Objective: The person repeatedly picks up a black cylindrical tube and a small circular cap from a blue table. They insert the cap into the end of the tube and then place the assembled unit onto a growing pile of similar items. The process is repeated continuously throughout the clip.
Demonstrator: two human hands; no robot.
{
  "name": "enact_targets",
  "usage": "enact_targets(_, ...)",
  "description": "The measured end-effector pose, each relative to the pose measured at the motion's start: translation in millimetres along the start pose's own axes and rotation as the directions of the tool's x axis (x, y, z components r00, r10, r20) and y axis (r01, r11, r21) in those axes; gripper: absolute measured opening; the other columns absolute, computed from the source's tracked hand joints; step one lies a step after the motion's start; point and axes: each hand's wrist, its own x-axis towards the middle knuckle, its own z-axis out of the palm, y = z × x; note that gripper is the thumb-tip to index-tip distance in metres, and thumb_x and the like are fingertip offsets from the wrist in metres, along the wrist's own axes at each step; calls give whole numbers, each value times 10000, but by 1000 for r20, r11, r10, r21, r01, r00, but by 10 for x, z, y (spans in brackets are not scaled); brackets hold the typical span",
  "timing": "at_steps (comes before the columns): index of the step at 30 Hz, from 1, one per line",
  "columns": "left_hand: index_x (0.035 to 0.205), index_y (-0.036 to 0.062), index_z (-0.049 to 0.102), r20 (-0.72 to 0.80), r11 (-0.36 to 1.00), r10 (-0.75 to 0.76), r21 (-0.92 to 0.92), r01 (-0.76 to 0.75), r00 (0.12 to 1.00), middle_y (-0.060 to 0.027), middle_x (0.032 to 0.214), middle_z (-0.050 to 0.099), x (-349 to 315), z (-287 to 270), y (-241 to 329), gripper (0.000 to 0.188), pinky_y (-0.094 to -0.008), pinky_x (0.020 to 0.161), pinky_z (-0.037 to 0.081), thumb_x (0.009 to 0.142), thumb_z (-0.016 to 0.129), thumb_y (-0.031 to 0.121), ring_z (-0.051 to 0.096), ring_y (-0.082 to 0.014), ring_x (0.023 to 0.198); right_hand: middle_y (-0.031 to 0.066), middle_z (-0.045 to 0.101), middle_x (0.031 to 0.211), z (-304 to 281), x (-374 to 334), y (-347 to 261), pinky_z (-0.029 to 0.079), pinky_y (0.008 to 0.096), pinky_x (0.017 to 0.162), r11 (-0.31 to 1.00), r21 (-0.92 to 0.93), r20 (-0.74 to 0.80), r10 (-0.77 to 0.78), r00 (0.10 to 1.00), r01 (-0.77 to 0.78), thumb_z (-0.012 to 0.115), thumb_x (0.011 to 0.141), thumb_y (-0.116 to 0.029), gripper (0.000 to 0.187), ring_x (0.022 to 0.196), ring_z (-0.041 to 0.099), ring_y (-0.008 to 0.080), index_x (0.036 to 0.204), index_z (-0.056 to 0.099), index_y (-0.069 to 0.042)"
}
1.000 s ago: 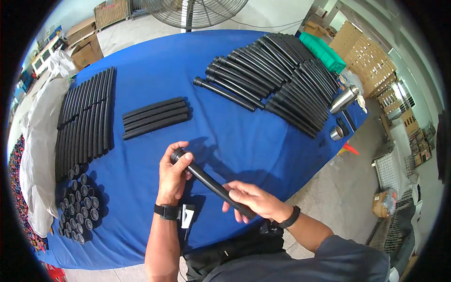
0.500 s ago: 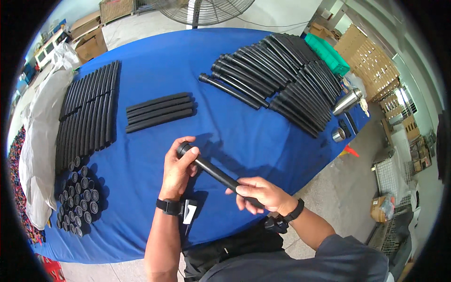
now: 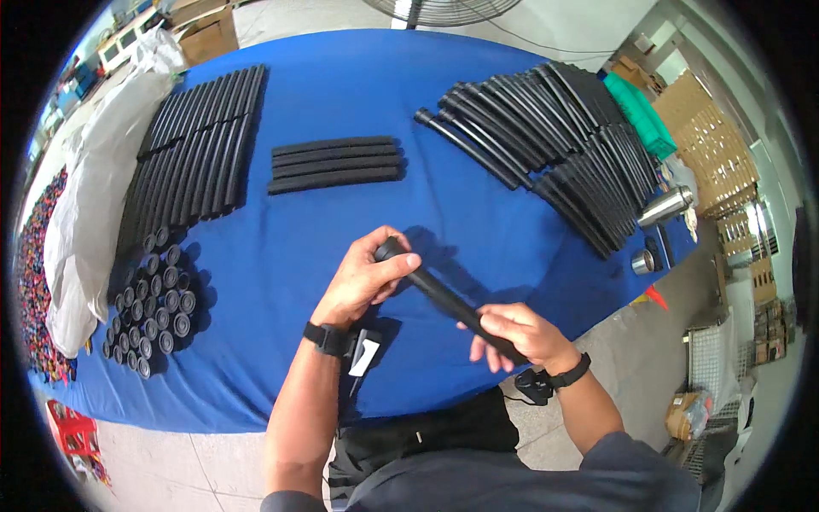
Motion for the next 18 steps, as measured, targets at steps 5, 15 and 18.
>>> enact_targets(5, 1011, 62, 609, 19, 997, -37, 62, 36, 999, 37, 633, 493, -10, 9, 18, 264, -214, 398, 250, 909, 786, 230, 383, -34, 459, 85, 678, 884, 145, 31, 97, 545, 275, 594, 848, -497, -220, -328, 919, 184, 713, 975, -121, 312, 698, 662, 133, 1217, 572, 17)
enact_targets(15, 1024, 42, 621, 156, 1000, 13, -11, -11, 988, 23, 642, 523, -12, -28, -24, 252, -221, 416, 273, 910, 784, 196, 416, -41, 473, 108, 692, 852, 171, 47, 139, 542, 269, 547, 883, -438, -185, -269, 945, 166, 601, 1030, -186, 316, 676, 699, 169, 1235, 597, 54)
enact_targets(18, 1028, 36, 623, 174, 998, 47, -48, -40, 984, 20, 639, 529, -2, -43, -47, 248, -222, 410, 279, 907, 783, 183, 427, -41, 472, 137, 681, 912, 276, 3, 60, 553, 288, 564, 959, -267, -205, -153, 967, 96, 571, 1043, -194, 369, 682, 700, 191, 1325, 523, 38)
